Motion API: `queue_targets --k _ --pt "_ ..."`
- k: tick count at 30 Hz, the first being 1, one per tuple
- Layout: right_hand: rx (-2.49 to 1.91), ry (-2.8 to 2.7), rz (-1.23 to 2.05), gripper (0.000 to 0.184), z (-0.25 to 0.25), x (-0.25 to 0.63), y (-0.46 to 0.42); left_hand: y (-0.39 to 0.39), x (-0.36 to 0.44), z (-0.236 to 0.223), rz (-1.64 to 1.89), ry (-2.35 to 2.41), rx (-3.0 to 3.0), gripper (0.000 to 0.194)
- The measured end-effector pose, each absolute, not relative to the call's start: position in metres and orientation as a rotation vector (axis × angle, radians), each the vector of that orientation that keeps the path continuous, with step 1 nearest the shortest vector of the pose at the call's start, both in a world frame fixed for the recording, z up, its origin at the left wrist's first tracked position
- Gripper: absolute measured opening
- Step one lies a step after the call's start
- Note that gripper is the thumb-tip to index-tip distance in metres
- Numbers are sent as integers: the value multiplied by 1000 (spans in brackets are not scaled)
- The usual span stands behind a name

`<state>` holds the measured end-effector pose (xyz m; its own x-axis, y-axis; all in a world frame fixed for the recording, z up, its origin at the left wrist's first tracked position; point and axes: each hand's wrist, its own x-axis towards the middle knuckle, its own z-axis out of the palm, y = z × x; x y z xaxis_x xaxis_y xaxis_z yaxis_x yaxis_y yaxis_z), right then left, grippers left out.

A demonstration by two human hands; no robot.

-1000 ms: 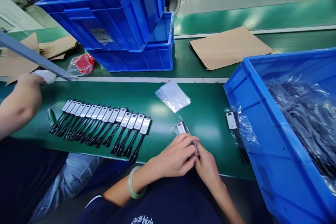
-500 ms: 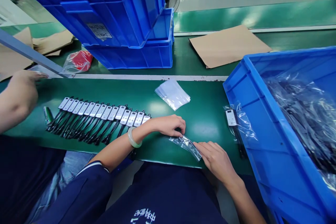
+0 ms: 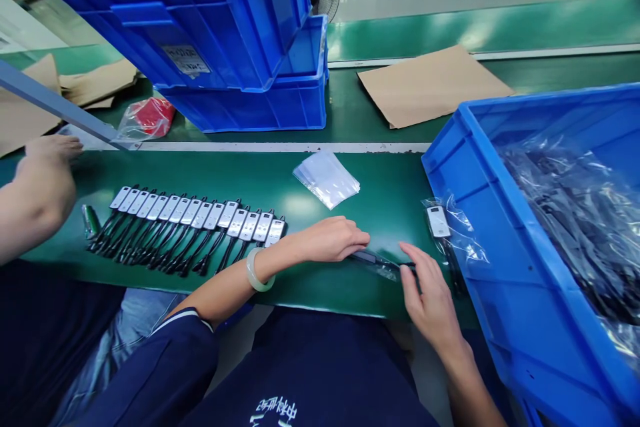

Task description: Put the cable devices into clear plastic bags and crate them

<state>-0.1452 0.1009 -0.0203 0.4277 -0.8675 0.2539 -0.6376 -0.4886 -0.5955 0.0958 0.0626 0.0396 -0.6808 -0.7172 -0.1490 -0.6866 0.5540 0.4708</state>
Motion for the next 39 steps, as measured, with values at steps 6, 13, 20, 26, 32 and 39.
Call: queue_targets --k 6,13,20,26,32,39 --pt "-2437 1253 -542 21 -29 -131 95 58 101 34 -916 -2642 1242 20" --pt "-2440 1263 -514 19 -29 -145 91 55 123 26 -801 -2678 1396 15" --pt "-2399 1217 -565 17 -30 -148 91 49 141 53 -607 -2580 1595 18" --pt "-2407 1199 -525 19 -27 -152 89 48 98 48 -591 -2768 1163 25" --pt "-2358 1251 -496 12 -25 -173 90 34 81 41 -636 -2877 1083 22" --pt "-2303 1188 -561 12 -22 -174 91 34 56 42 -740 -2871 1006 18"
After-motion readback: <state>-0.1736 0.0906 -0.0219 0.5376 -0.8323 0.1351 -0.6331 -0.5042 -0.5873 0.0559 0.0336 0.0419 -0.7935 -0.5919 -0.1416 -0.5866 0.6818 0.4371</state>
